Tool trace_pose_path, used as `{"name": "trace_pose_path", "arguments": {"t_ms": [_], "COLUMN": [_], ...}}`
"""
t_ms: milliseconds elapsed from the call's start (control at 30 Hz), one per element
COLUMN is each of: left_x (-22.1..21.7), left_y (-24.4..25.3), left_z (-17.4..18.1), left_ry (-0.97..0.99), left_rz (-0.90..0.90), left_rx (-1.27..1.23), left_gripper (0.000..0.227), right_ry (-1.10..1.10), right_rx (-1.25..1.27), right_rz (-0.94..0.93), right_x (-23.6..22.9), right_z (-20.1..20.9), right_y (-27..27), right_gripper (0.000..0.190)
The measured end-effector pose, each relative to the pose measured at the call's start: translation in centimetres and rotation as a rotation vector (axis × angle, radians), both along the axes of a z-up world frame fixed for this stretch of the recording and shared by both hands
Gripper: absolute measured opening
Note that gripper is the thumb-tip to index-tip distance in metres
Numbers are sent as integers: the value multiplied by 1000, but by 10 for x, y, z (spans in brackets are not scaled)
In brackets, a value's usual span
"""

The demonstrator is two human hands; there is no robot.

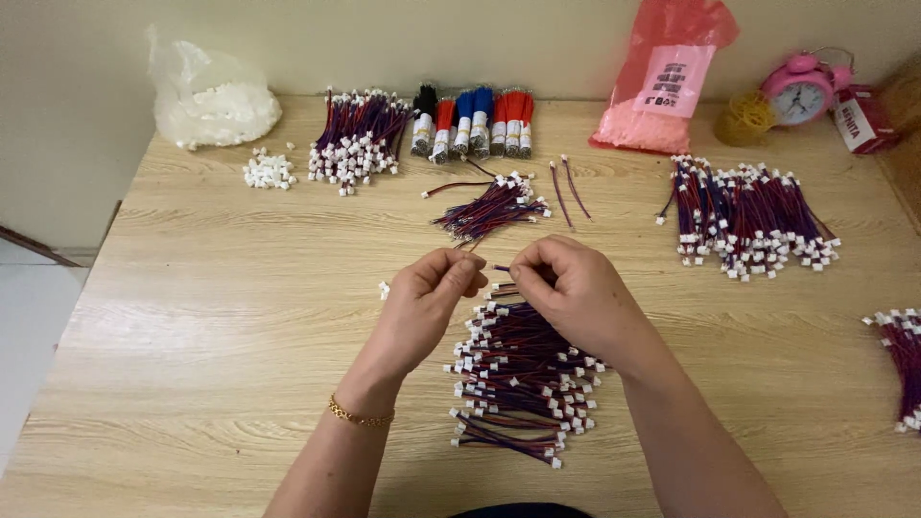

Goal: Attaching small white plastic connectors to the ends of wire bundles

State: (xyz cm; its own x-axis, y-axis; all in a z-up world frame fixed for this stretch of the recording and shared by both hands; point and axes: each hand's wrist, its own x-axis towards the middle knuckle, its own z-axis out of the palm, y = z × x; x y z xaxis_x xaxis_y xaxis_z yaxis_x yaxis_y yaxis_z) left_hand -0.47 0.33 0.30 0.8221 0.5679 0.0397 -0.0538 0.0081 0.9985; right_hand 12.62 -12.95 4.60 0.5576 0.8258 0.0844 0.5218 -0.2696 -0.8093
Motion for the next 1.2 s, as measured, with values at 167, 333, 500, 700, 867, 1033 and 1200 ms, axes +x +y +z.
{"name": "trace_pose_path", "arguments": {"t_ms": [167,333,500,700,867,1033,1200], "left_x": [9,15,18,10,-3,-22,-41], "left_y": [3,0,-16,-25,-19,58,108], "left_z": [-20,-33,-38,-23,-42,-77,-116], "left_ry": [-23,-59,-155,-94,-34,203,712], "left_rz": [-17,5,137,291,263,175,206], "left_rx": [-45,-72,-150,507,626,379,837], "left_gripper": [16,12,12,3,2,17,21], "right_ry": [3,80,310,-58,-46,178,268], "right_rx": [6,64,321,84,45,111,100], "right_rz": [16,30,-20,-9,35,-78,-90], "right_x": [1,3,7,-5,4,4,3], "right_z": [-3,-14,-47,-33,-67,-71,-73], "right_y": [3,3,10,-2,-4,-3,9], "right_gripper": [11,8,16,9,9,9,7]}}
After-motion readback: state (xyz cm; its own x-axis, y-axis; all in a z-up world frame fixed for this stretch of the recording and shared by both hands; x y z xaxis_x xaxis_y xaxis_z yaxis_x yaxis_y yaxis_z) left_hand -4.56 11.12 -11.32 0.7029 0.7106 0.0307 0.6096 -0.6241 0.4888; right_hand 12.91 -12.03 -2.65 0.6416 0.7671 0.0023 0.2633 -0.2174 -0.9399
